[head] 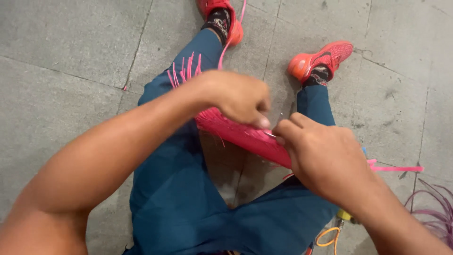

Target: The recorder is weaving or wrapping pink plastic strips around a frame while sitting on the floor.

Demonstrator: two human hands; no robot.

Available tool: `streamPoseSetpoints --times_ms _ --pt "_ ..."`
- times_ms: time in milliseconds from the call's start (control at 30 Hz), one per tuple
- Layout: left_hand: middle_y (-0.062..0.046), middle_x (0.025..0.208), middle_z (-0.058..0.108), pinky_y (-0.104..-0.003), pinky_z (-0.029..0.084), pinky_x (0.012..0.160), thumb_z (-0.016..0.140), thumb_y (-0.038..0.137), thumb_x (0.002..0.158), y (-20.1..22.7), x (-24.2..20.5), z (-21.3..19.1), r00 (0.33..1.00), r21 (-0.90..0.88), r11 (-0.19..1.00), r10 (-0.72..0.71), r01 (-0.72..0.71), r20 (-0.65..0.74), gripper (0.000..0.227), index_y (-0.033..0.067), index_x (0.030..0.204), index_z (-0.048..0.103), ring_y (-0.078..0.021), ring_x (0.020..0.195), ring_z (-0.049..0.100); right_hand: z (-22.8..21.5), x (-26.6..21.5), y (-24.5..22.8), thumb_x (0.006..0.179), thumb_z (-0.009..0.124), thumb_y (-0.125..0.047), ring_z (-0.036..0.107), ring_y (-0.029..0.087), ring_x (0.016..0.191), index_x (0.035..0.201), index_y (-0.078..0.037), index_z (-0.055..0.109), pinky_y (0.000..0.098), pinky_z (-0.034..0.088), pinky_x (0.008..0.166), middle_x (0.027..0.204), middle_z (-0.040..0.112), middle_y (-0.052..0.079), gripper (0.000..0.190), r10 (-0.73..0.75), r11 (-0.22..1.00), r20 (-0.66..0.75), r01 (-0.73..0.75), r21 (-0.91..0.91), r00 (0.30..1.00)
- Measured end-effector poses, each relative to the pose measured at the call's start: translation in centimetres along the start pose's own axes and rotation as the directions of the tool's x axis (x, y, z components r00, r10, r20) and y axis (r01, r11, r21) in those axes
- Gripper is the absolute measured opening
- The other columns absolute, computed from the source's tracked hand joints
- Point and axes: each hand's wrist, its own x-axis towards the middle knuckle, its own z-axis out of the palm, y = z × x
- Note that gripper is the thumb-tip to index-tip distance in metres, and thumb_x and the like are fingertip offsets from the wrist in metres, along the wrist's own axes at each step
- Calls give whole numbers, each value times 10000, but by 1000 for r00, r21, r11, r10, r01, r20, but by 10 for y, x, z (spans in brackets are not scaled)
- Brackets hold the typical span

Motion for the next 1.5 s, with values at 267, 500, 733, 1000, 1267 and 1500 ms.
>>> streamPoseSetpoints --times_ms 267,500,733,1000,1267,1500 --pt "-123 821 743 -562 442 864 724 396 859 -5 -17 15 953 172 979 156 -113 -259 300 98 848 752 -352 863 707 -3 -21 3 894 690 -425 686 297 709 1016 -223 731 455 519 579 860 652 15 239 90 968 50 -76 -241 995" --pt "-118 917 763 -451 530 798 720 325 893 19 -16 38 844 25 978 192 -208 -501 234 105 944 780 -305 903 718 -13 -32 9 830 750 -210 605 254 621 803 -88 648 420 441 534 707 549 64 161 -277 958 -273 244 -151 921" --pt "-19 912 712 -273 556 825 568 319 1160 31 -25 71 660 -448 500 422 -741 -621 341 26 1040 696 -122 900 648 1 -132 90 717 808 -167 628 157 707 979 -116 689 312 501 619 776 669 17 292 246 947 -253 -177 268 936" --pt "14 857 569 -251 406 697 586 278 1134 5 -46 60 688 -673 157 60 -722 -724 275 42 1001 635 -70 744 474 -10 -37 -13 776 653 -178 634 224 751 1155 -243 754 379 508 639 838 623 8 398 -114 846 -68 61 -530 991" --pt "63 743 510 -216 352 610 599 259 1095 13 -55 52 675 -587 505 -12 -633 -738 293 19 955 693 -30 684 423 13 -29 -30 872 626 -233 596 202 760 924 -135 701 338 466 633 832 571 15 133 -84 602 16 64 -796 996" --pt "21 815 703 -214 503 675 683 171 1012 16 -52 56 644 -545 600 -63 -586 -762 203 -15 1004 763 -22 756 618 42 -27 -7 923 656 -176 563 213 744 1197 -152 765 359 433 615 902 594 14 296 -184 797 -401 -102 -596 897"
